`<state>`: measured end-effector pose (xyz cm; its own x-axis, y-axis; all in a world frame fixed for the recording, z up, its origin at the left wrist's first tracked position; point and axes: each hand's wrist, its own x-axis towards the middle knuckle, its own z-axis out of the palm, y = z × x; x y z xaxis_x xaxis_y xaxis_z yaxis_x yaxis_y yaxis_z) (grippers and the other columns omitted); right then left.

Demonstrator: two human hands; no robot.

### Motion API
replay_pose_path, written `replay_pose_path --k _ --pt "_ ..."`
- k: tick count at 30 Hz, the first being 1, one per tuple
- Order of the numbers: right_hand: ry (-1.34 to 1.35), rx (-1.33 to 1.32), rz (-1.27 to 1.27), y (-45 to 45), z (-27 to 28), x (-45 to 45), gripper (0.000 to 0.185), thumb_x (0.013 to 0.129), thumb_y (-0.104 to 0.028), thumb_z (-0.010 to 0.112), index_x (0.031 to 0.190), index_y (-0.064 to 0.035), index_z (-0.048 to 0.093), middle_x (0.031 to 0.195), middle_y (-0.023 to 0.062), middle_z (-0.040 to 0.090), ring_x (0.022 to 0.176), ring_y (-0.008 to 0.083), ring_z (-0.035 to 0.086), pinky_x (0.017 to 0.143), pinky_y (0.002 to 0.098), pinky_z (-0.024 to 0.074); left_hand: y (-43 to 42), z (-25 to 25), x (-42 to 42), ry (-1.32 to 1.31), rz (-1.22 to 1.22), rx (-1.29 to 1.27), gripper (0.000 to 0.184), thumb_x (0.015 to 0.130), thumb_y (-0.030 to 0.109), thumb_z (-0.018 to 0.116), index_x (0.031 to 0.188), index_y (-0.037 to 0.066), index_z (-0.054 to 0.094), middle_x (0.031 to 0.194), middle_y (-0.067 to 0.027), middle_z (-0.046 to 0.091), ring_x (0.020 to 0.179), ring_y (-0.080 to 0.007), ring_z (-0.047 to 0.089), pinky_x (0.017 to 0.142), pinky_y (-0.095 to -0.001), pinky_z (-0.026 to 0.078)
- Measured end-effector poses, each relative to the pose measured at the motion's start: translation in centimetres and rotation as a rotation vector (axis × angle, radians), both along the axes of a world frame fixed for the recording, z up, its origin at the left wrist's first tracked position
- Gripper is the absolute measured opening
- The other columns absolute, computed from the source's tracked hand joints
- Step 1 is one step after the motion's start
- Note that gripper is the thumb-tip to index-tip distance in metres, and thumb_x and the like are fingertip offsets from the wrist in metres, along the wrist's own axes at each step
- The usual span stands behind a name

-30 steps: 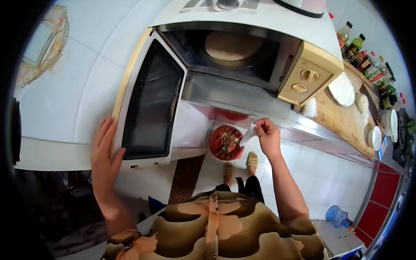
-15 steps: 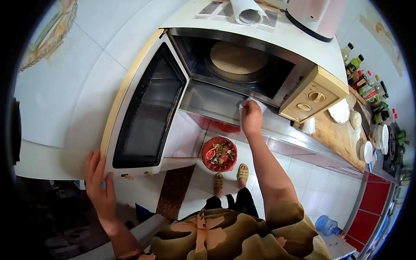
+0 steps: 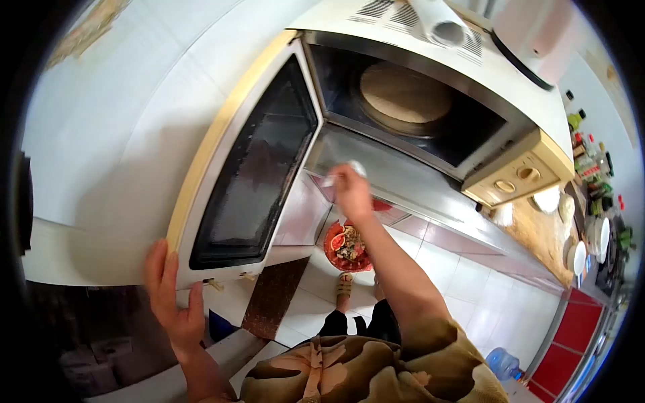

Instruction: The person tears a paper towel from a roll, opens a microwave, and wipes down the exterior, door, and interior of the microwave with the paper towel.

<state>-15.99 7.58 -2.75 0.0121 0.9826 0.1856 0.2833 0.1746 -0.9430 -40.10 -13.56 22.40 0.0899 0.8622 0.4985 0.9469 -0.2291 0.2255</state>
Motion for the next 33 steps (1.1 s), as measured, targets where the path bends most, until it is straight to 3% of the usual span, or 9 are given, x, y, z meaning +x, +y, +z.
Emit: replay_pose_path --k 2,3,6,11,15,19,25,29,33 --pt "0.301 -0.188 -0.311 -2.2 2.1 4.1 0.011 0.094 -0.002 0.051 0.101 -0.0052 0.058 0.087 0.008 0.064 0.081 0.0131 0.06 0.073 0.0282 0.0493 0.2 -0.6 -0.2 0.026 0.002 0.028 0.045 0.083 0.011 0.064 0.126 0.006 0.055 0.134 -0.0207 0.051 0.123 -0.0405 0.049 0.105 -0.0546 0.032" --pt "0.232 0.186 -0.333 -2.1 0.4 7.0 0.009 0.094 0.0 0.05 0.099 -0.0056 0.056 0.093 0.0064 0.064 0.084 0.0147 0.06 0.08 0.0272 0.0477 0.3 -0.6 -0.3 0.021 -0.001 0.026 0.045 0.083 0.011 0.064 0.126 0.006 0.055 0.134 -0.0207 0.051 0.123 -0.0405 0.049 0.105 -0.0546 0.032" --pt "0.253 0.252 -0.472 -2.4 1.5 11.1 0.009 0.094 0.002 0.051 0.097 -0.0055 0.054 0.097 0.0074 0.065 0.088 0.0154 0.06 0.085 0.0273 0.0464 -0.1 -0.8 -0.5 -0.013 -0.047 0.03 0.047 0.082 0.007 0.063 0.127 0.002 0.053 0.137 -0.0222 0.048 0.129 -0.0398 0.043 0.109 -0.052 0.028" --pt "-0.452 0.216 -0.474 -1.7 -1.2 11.7 0.022 0.085 0.002 0.058 0.106 -0.0042 0.06 0.102 0.0121 0.066 0.09 0.0262 0.063 0.083 0.0355 0.0494 -0.1 -1.3 -0.6 -0.005 -0.047 0.029 0.046 0.082 0.011 0.064 0.126 0.003 0.053 0.136 -0.0239 0.048 0.127 -0.0404 0.045 0.111 -0.0571 0.024" --pt "-0.424 0.15 -0.492 0.3 -1.3 9.7 0.03 0.084 0.001 0.058 0.113 -0.0063 0.061 0.1 0.0122 0.066 0.092 0.0309 0.063 0.082 0.0382 0.0498 -0.1 -1.6 -0.7 0.004 -0.045 0.029 0.045 0.082 0.012 0.063 0.125 0.004 0.053 0.136 -0.0246 0.048 0.126 -0.0402 0.045 0.111 -0.0576 0.024" --pt "-0.444 0.157 -0.324 4.3 -0.6 4.6 0.011 0.087 -0.003 0.055 0.097 -0.0074 0.059 0.104 0.0142 0.066 0.096 0.0349 0.062 0.08 0.0421 0.0492 0.0 -1.9 -0.4 -0.019 -0.026 0.063 0.04 0.084 0.016 0.064 0.121 0.005 0.055 0.134 -0.0237 0.048 0.125 -0.0386 0.047 0.11 -0.0578 0.023" --pt "-0.307 0.283 -0.001 8.8 -1.1 -1.5 0.011 0.084 -0.004 0.056 0.093 -0.0094 0.056 0.086 0.0145 0.063 0.086 0.036 0.061 0.076 0.0451 0.0479 0.0 -2.3 -0.1 -0.035 0.007 0.084 0.037 0.085 0.018 0.064 0.119 0.006 0.056 0.133 -0.023 0.048 0.124 -0.0375 0.048 0.11 -0.0581 0.024" --pt "-0.217 0.066 0.309 4.3 -0.5 -2.7 0.005 0.089 -0.008 0.054 0.094 -0.0089 0.055 0.086 0.0165 0.062 0.084 0.0378 0.06 0.077 0.043 0.0484 -0.2 -2.1 -0.1 -0.034 -0.013 0.057 0.044 0.084 0.012 0.062 0.126 0.003 0.052 0.138 -0.0242 0.045 0.129 -0.0399 0.04 0.112 -0.0562 0.021" --pt "0.197 -0.221 0.388 -4.7 -1.7 -0.7 0.004 0.096 -0.006 0.051 0.098 -0.0071 0.054 0.089 0.0087 0.06 0.086 0.0195 0.059 0.08 0.0322 0.0472 -0.3 -1.6 0.0 -0.014 -0.012 0.038 0.044 0.084 0.013 0.061 0.126 0.003 0.052 0.138 -0.024 0.045 0.129 -0.0405 0.041 0.112 -0.0561 0.021"
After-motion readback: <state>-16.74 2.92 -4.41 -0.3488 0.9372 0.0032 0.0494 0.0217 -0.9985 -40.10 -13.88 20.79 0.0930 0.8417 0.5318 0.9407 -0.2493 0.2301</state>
